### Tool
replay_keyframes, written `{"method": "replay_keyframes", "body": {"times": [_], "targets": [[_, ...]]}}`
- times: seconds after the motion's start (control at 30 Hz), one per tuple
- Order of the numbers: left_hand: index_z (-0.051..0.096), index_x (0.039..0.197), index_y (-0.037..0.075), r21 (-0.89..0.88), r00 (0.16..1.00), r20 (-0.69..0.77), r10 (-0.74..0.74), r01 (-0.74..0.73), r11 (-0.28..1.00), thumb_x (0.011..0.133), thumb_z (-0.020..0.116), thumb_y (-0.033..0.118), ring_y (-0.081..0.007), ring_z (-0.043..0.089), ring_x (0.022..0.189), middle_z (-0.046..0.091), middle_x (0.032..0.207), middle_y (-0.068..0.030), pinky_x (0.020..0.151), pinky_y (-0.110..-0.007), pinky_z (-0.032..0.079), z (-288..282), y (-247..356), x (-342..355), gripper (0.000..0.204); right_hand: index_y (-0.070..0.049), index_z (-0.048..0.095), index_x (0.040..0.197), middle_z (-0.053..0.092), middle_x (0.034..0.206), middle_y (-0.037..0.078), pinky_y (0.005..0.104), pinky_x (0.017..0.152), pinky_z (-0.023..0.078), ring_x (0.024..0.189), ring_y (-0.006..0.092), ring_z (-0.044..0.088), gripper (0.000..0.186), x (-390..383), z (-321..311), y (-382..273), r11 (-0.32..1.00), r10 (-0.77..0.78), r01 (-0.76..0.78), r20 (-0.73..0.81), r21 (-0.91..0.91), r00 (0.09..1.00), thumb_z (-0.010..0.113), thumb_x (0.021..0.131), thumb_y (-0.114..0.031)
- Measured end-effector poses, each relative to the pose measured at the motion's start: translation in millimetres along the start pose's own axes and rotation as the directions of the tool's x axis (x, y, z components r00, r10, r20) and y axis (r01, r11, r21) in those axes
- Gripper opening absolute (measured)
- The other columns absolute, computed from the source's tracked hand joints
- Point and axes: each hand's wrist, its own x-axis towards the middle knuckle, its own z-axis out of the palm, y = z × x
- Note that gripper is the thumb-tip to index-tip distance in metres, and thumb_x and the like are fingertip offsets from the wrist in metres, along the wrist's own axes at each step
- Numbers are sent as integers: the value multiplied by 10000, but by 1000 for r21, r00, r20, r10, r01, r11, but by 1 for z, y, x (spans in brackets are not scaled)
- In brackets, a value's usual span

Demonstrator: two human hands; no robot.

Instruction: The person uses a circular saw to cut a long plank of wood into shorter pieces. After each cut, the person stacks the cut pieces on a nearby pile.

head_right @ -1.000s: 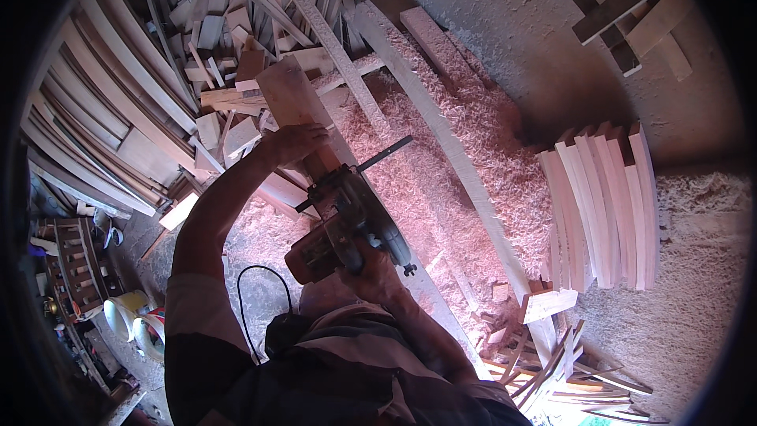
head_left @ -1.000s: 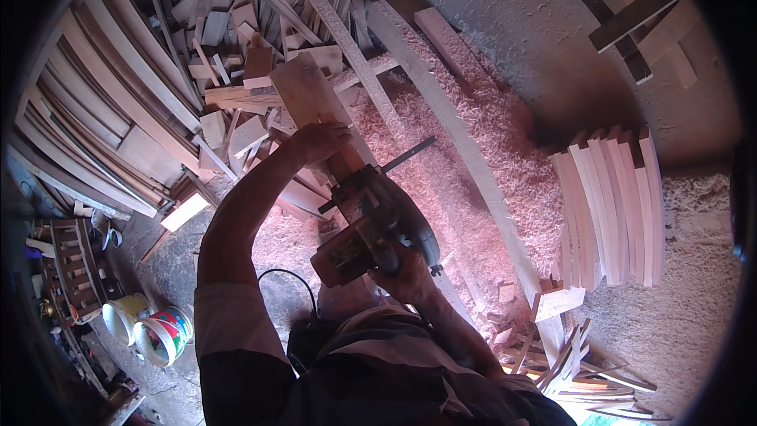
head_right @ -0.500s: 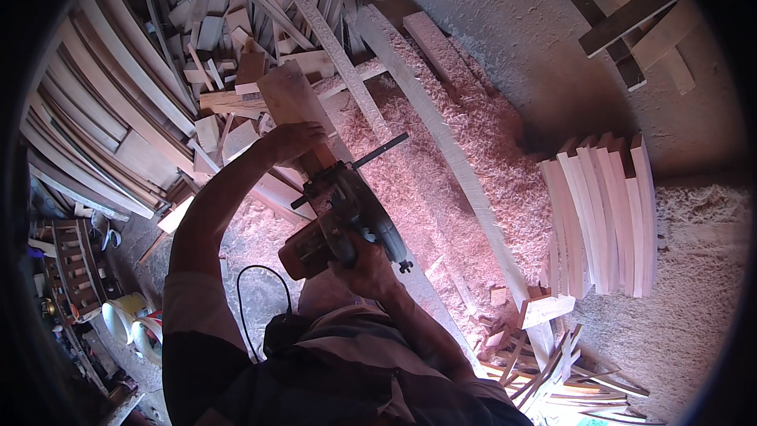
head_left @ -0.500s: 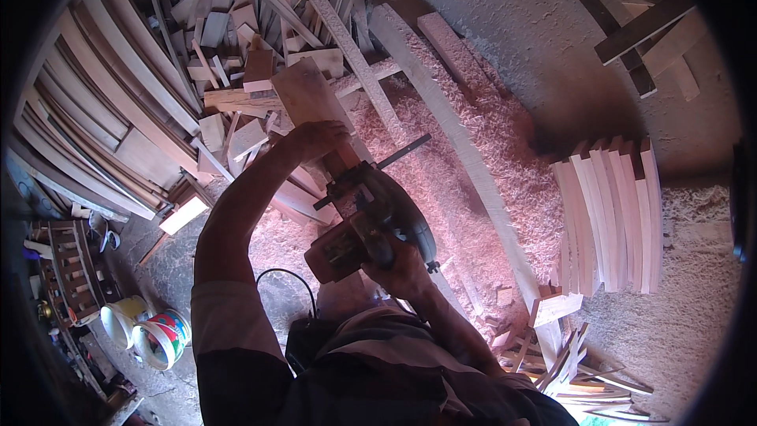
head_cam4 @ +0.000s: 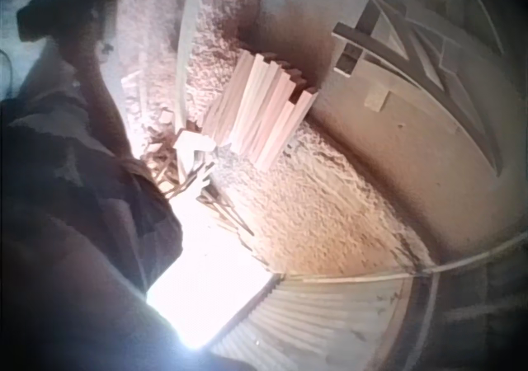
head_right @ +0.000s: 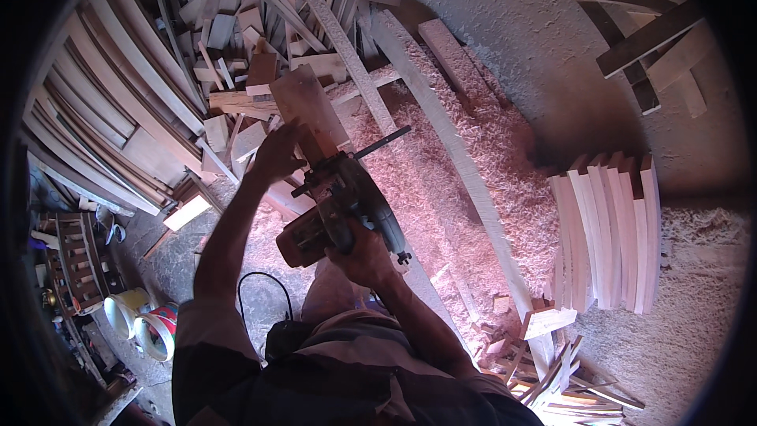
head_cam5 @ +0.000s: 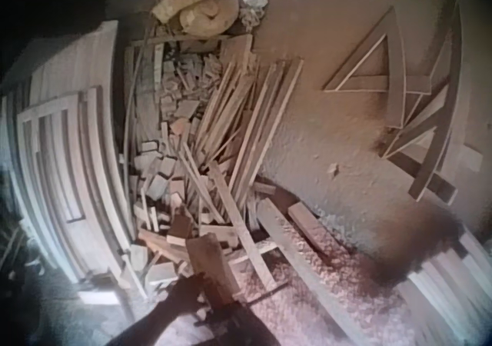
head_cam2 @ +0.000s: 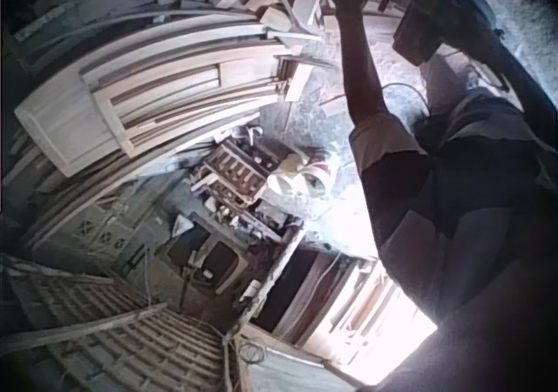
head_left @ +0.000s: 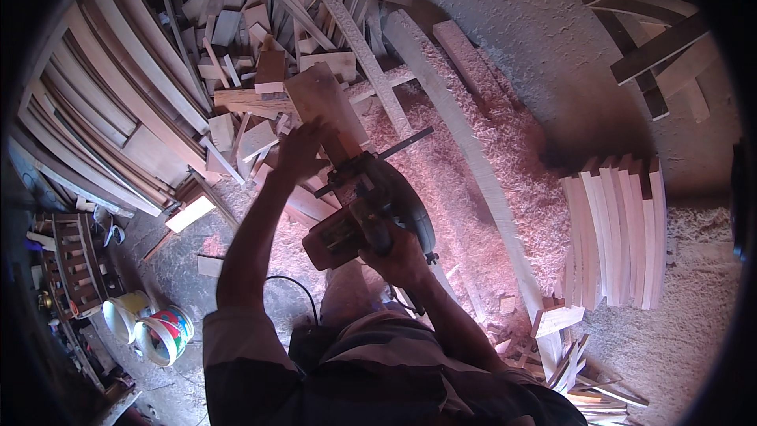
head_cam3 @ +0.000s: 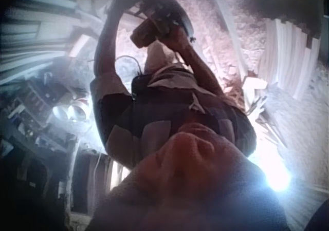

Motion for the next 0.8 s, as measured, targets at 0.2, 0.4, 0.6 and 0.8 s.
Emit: {"method": "replay_keyframes", "body": {"times": [0.2, 0.4, 0.6, 0.8], "targets": [[643, 1142, -1, -871, 577, 170, -799, 467, 151, 1017, 605, 464, -162, 637, 861, 673, 954, -89, 763, -322, 520, -1, 70, -157, 483, -28, 607, 1334, 731, 1092, 185, 399, 888, 551, 1016, 241, 710, 597, 15, 3, -4, 999, -45, 45, -2, 6, 999, 818, 801, -195], [541, 1318, 52, -873, 610, 488, -624, 341, -350, 1076, 467, 477, -187, 707, 931, 698, 1098, -101, 723, -280, 603, -1, 142, -185, 494, -31, 623, 1302, 731, 1090, 173, 391, 889, 549, 1014, 228, 706, 560, 31, 3, -13, 1000, 22, -21, 32, -23, 999, 819, 798, -178], [504, 1344, 39, -927, 713, 201, -672, -82, -365, 1101, 427, 344, -240, 682, 1128, 631, 1265, -158, 929, -367, 611, 3, 137, -150, 398, -26, 602, 1297, 730, 1050, 235, 438, 882, 566, 996, 360, 729, 597, 46, 5, -20, 998, -53, 52, 24, 17, 998, 823, 791, -254], [503, 1345, 39, -939, 724, 136, -676, -123, -320, 1100, 427, 341, -255, 658, 1167, 616, 1292, -167, 954, -400, 596, 11, 122, -146, 396, -25, 630, 1279, 729, 1093, 158, 387, 894, 545, 1010, 223, 700, 536, 59, 7, -30, 1000, 8, -8, 18, -18, 1000, 817, 796, -161]]}}
